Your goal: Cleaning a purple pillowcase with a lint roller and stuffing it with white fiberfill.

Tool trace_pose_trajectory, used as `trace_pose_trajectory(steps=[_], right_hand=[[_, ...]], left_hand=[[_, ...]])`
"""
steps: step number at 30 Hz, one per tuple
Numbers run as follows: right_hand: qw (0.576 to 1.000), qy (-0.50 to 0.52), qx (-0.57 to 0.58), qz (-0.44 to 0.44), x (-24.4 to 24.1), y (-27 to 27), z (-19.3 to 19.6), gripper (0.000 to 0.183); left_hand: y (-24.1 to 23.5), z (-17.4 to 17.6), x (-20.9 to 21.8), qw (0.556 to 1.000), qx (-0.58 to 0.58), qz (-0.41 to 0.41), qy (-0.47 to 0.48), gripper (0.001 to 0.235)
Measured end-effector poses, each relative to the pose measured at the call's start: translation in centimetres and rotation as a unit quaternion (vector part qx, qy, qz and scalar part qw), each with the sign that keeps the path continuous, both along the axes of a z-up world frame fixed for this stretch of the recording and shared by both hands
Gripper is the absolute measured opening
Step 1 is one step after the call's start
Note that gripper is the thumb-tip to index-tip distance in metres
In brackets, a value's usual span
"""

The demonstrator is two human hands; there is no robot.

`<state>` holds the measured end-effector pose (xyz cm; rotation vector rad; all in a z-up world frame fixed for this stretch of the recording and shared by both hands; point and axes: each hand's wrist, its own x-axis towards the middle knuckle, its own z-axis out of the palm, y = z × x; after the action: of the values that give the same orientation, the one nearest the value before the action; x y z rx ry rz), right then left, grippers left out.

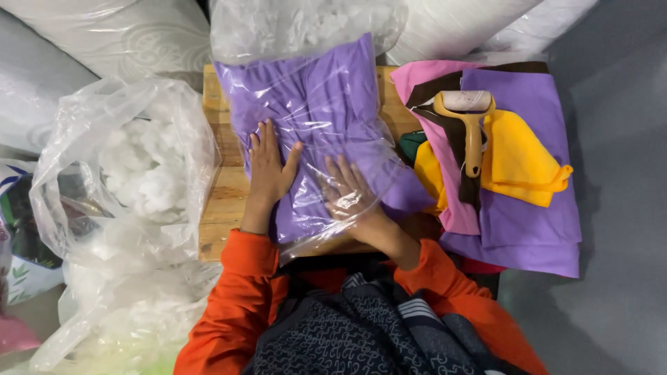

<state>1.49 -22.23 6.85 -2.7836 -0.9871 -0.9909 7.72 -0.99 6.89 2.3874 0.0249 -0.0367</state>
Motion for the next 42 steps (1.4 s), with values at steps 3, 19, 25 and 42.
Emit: trace_pose_trajectory(steps=[3, 19, 25, 42], right_hand=[[0.966, 0.239, 0.014, 0.095, -3.1, -3.9, 3.5, 0.042], [0.846, 0.378, 0.371, -0.064, 3.0, -10.7, 2.9, 0.043], [0.919, 0.195, 0.341, -0.041, 1.3, -10.5, 3.5, 0.032], [0.945, 0.248, 0.211, 0.004, -5.2, -12.0, 16.3, 0.042]], left_hand=[[-0.4, 2.2, -1.2, 1.0, -0.011, 0.009, -0.015, 0.091], [-11.8, -1.3, -10.1, 0.903, 0.219, -0.22, -0.298, 0.087], [-13.4, -4.1, -5.2, 0.954, 0.149, -0.099, -0.24, 0.08], [-14.4, 2.0, -16.3, 0.926, 0.136, -0.334, -0.108, 0.112]])
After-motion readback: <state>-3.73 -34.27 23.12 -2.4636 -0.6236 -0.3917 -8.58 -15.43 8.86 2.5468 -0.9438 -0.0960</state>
